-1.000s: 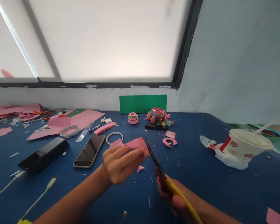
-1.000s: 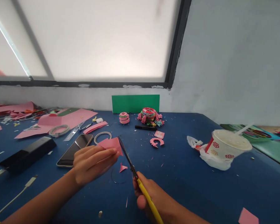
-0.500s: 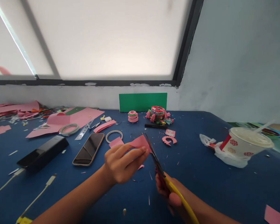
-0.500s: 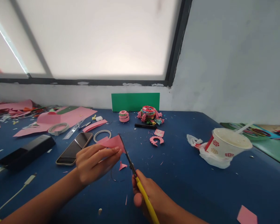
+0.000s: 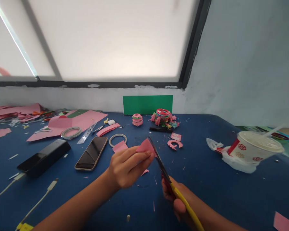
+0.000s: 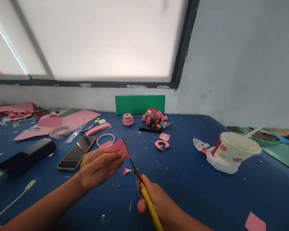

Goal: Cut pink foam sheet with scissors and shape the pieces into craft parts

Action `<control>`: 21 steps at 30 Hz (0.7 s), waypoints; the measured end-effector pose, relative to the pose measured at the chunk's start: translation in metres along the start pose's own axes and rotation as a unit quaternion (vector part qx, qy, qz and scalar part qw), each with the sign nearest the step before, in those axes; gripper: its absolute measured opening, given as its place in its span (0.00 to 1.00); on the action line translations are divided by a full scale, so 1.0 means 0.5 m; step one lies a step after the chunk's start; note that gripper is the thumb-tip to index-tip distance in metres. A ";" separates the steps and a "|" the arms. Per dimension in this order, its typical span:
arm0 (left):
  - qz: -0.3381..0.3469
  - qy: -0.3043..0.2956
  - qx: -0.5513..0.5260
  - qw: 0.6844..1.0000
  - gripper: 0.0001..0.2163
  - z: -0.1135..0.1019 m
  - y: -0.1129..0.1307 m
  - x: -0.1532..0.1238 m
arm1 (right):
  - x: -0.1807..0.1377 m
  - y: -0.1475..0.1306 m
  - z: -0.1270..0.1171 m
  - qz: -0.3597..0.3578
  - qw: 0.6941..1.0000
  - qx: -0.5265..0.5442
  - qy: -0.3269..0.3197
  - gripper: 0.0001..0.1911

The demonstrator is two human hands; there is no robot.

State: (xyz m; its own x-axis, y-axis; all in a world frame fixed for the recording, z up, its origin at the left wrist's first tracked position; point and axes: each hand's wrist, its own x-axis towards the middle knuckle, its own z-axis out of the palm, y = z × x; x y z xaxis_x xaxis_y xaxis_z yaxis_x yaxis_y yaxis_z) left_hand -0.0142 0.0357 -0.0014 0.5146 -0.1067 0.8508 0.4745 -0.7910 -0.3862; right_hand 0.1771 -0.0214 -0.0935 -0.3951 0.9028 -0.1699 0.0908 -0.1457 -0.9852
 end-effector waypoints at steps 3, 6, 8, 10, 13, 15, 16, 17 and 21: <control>0.001 0.007 -0.006 1.000 0.03 0.002 -0.001 0.001 | -0.001 0.005 -0.001 0.001 1.000 -0.004 -0.009 0.44; -0.001 0.017 -0.010 1.000 0.02 0.006 -0.003 -0.003 | -0.002 0.008 -0.002 0.007 1.000 0.002 -0.013 0.44; -0.004 0.017 -0.017 1.000 0.02 0.008 -0.003 -0.007 | -0.002 0.006 -0.003 0.015 1.000 -0.005 -0.007 0.42; -0.010 0.019 -0.022 1.000 0.02 0.009 -0.003 -0.009 | -0.001 0.001 -0.001 0.025 0.999 -0.020 -0.002 0.38; -0.015 0.021 -0.021 0.999 0.02 0.008 -0.001 -0.007 | 0.000 -0.013 0.008 0.068 0.998 0.000 0.019 0.35; -0.016 0.021 -0.020 0.999 0.02 0.008 0.000 -0.004 | 0.001 -0.022 0.016 0.095 0.994 0.025 0.037 0.33; -0.014 0.021 -0.020 0.999 0.02 0.008 0.000 -0.002 | 0.001 -0.026 0.020 0.106 0.993 0.034 0.046 0.32; -0.013 0.023 -0.020 0.999 0.02 0.007 0.000 -0.002 | 0.001 -0.029 0.023 0.114 0.992 0.038 0.047 0.32; -0.013 0.020 -0.018 1.000 0.02 0.008 0.000 -0.004 | -0.002 -0.028 0.022 0.113 0.992 0.037 0.041 0.36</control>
State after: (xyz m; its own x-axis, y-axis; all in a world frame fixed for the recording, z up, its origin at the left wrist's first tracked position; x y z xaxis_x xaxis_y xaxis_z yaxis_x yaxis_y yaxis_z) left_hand -0.0121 0.0383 -0.0045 0.4732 -0.1104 0.8740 0.4611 -0.8143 -0.3525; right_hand 0.1660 -0.0248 -0.0799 -0.2965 0.8729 -0.3875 0.1002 -0.3751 -0.9216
